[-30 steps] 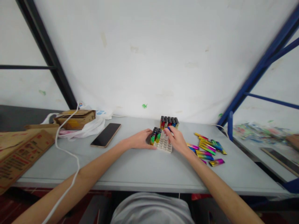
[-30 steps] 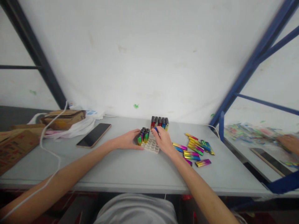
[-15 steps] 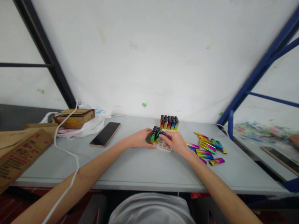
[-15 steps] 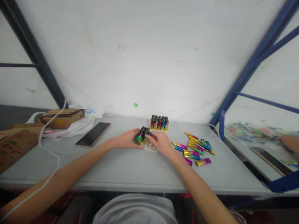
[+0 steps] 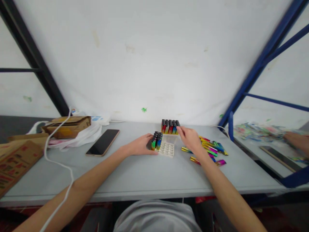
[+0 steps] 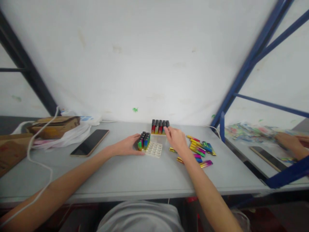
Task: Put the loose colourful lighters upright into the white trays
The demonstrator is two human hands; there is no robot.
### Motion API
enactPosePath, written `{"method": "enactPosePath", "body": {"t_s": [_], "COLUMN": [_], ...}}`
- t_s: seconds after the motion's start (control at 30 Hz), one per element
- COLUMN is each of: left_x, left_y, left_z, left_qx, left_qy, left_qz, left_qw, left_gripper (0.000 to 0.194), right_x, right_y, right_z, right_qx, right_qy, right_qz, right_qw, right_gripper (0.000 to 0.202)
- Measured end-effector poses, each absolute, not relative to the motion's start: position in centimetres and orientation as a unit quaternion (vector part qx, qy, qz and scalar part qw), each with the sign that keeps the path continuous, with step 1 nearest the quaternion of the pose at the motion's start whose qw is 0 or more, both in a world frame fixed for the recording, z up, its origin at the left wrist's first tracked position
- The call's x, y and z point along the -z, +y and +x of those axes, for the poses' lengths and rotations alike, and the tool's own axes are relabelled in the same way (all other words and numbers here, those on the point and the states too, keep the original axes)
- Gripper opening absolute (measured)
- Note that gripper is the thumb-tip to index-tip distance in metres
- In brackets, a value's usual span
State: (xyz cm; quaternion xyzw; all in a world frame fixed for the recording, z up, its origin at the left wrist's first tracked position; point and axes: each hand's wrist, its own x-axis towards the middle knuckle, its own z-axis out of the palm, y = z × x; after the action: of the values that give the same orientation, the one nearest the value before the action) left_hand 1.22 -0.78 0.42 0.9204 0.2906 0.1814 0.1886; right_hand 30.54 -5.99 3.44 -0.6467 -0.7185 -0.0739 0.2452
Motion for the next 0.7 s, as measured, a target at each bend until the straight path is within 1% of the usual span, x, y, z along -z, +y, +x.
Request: {"method": "enactPosePath", "body": {"t_s": [0.03,0.1,0.13,0.2,0.27,0.4,0.5,0.57,0.6,0.63,0.7], "left_x": [-0.4,-0.4,-0.5,-0.5,-0.6,-0.5,-0.3,-0.2,-0.2,-0.2,-0.2], "left_y": [-0.8,-0.8,-0.8,-0.8,-0.9,-0.9,-0.7,-0.7,-0.6,-0.6,-0.7], "left_z": [1.2,1.2,1.2,1.3,1.3,1.3,1.3,1.2,1.2,1.2,1.2], "left_qx": [-0.179,-0.176,-0.176,-0.178,-0.178,-0.176,-0.184,-0.185,-0.184,-0.185,-0.187], "left_qy": [0.293,0.296,0.297,0.299,0.303,0.3,0.29,0.29,0.291,0.291,0.292], "left_qz": [0.921,0.921,0.921,0.919,0.916,0.916,0.919,0.92,0.92,0.919,0.919], "left_qw": [0.185,0.18,0.181,0.187,0.194,0.197,0.195,0.191,0.19,0.189,0.187], "left_gripper": [0.076,0.077,0.077,0.079,0.08,0.079,0.077,0.077,0.077,0.077,0.076], "right_x": [-3.6,-3.6,-3.4,-2.7,-1.9,-0.9,-1.0,-1.4,-1.6,-1.9,-2.4], "right_y": [-5.6,-5.0,-4.8,-4.6,-4.5,-3.8,-3.2,-2.9,-2.8,-2.8,-3.0], "right_z": [32.4,36.2,38.0,40.8,42.4,42.4,41.4,40.9,40.6,40.2,39.2], "right_qx": [0.091,0.101,0.102,0.084,0.041,-0.017,-0.005,0.013,0.02,0.017,-0.024], "right_qy": [-0.685,-0.638,-0.613,-0.571,-0.553,-0.553,-0.558,-0.569,-0.581,-0.596,-0.631], "right_qz": [-0.682,-0.737,-0.765,-0.809,-0.829,-0.831,-0.827,-0.818,-0.806,-0.786,-0.718], "right_qw": [0.241,0.199,0.169,0.111,0.073,0.054,0.068,0.084,0.113,0.16,0.293], "right_gripper": [0.039,0.031,0.03,0.034,0.034,0.023,0.021,0.026,0.03,0.033,0.04]}}
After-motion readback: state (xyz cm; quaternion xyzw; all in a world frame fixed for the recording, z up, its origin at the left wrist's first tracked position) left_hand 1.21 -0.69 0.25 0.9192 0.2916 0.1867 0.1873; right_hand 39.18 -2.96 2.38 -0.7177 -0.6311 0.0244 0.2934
